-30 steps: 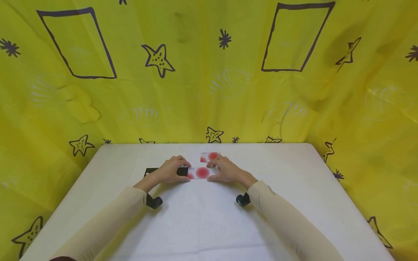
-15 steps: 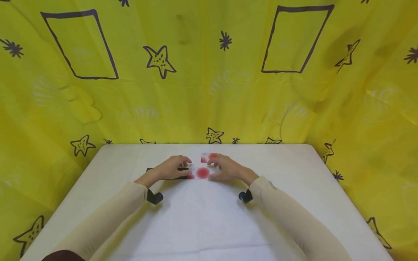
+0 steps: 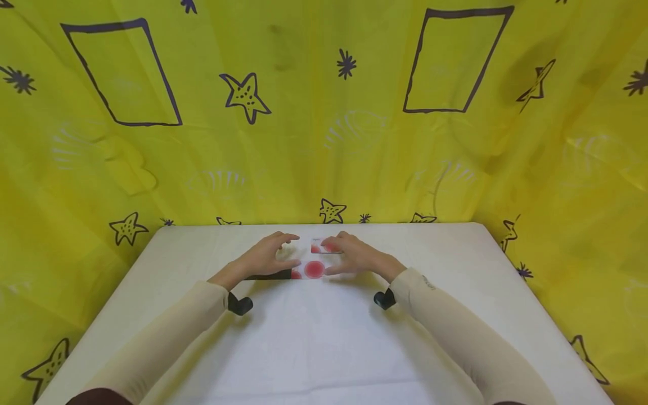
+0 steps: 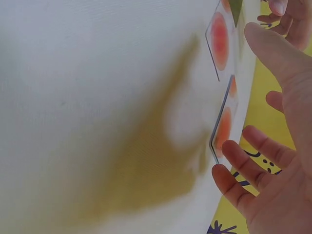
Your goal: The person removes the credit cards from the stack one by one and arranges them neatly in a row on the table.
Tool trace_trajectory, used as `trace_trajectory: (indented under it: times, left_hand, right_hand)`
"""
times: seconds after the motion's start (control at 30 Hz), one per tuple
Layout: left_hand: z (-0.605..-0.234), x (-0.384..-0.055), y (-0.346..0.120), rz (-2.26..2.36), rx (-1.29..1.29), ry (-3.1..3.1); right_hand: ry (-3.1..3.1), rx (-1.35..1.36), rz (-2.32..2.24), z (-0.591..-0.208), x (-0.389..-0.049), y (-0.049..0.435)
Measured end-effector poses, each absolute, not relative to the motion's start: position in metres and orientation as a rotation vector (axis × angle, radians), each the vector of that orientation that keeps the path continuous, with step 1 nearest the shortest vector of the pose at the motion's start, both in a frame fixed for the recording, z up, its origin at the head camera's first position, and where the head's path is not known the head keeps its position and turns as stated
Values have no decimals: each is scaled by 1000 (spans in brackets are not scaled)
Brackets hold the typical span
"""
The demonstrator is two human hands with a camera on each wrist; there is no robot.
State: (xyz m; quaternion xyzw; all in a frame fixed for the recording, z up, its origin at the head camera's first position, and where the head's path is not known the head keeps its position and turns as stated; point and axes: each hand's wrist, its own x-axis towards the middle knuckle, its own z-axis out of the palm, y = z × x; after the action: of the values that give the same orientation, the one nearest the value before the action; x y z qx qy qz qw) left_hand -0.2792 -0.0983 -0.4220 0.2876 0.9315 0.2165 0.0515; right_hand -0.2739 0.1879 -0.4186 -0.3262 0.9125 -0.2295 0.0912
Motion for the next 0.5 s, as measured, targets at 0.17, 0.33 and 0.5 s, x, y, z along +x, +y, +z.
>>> trace_trajectory:
  times: [0.17, 0.33, 0.5]
  left_hand:
    - [-422, -283, -99, 683, 924, 2902]
    - [-419, -285, -100, 698, 919, 2933]
    - [-416, -285, -99, 699, 866, 2931]
  right_hand:
    - [2724, -979, -714, -417, -277, 192]
    - [2715, -942, -786, -412, -277, 196]
    - [2715, -921, -822, -409, -277, 200]
